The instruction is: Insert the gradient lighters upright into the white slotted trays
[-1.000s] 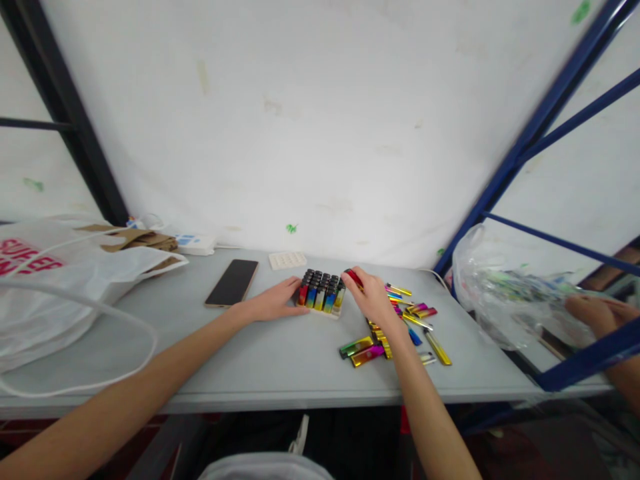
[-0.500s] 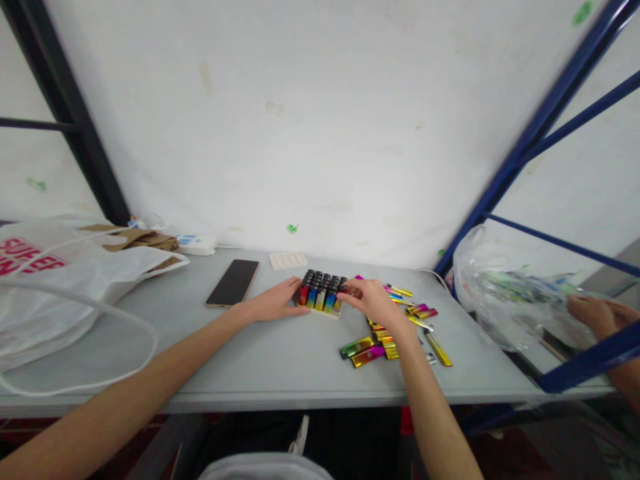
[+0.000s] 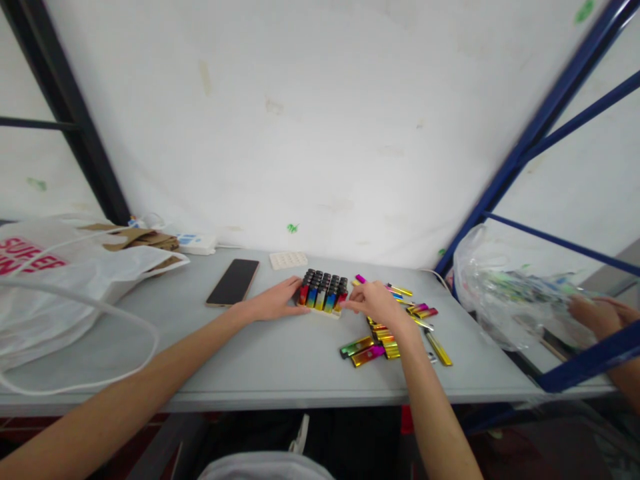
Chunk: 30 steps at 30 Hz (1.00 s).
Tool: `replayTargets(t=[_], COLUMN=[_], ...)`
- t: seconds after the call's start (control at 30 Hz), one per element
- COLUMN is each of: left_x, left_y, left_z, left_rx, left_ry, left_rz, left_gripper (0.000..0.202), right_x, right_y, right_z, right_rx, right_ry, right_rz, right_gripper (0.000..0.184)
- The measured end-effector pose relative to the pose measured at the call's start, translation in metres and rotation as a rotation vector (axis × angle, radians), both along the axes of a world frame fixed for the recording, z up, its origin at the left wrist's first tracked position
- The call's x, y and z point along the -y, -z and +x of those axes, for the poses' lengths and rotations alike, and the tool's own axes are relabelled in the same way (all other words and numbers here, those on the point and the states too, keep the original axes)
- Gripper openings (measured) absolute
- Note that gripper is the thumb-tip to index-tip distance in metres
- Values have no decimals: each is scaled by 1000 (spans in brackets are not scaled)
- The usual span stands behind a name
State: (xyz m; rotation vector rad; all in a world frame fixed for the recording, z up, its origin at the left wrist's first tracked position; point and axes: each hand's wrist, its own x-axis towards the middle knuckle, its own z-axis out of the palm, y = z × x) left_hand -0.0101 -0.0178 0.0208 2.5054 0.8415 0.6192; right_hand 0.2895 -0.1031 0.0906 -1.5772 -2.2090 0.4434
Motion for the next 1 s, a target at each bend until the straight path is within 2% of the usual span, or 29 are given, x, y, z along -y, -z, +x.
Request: replayTargets(t=[0.13,0.2,0.3,0.37,0.53,0.63,0.9,1.0], left_x=[-1,-2,-2,-1,-1,-1,-2,-2], left_y=[2,3,3,2,2,2,4,4], left_z=[-1,-1,0,0,0,-1,-1,-1], left_rx=[11,12,14,9,-5,-11,20,30], left_ry=[12,10,0,0,-2,7,16,28], left_rz=[13,11,6,6,9,22,8,15], left_gripper=[58,57,61,62,62,60,60,60], right_x=[12,17,20,17,10,10,9,10], right_y=[-1,-3,-3,0,9,8,-10,-11], right_z=[8,8,3,0,1,3,-6,-12], right_rx=[-45,-18,45,66,39,-20,-243,-304], right_ry=[-178,-238,-265,-260,-249,-244,-238,-220], right_rz=[-258,-396,-460,-454,-376,-267,57,61], right_gripper=[12,18,31,29,9,11,26,38])
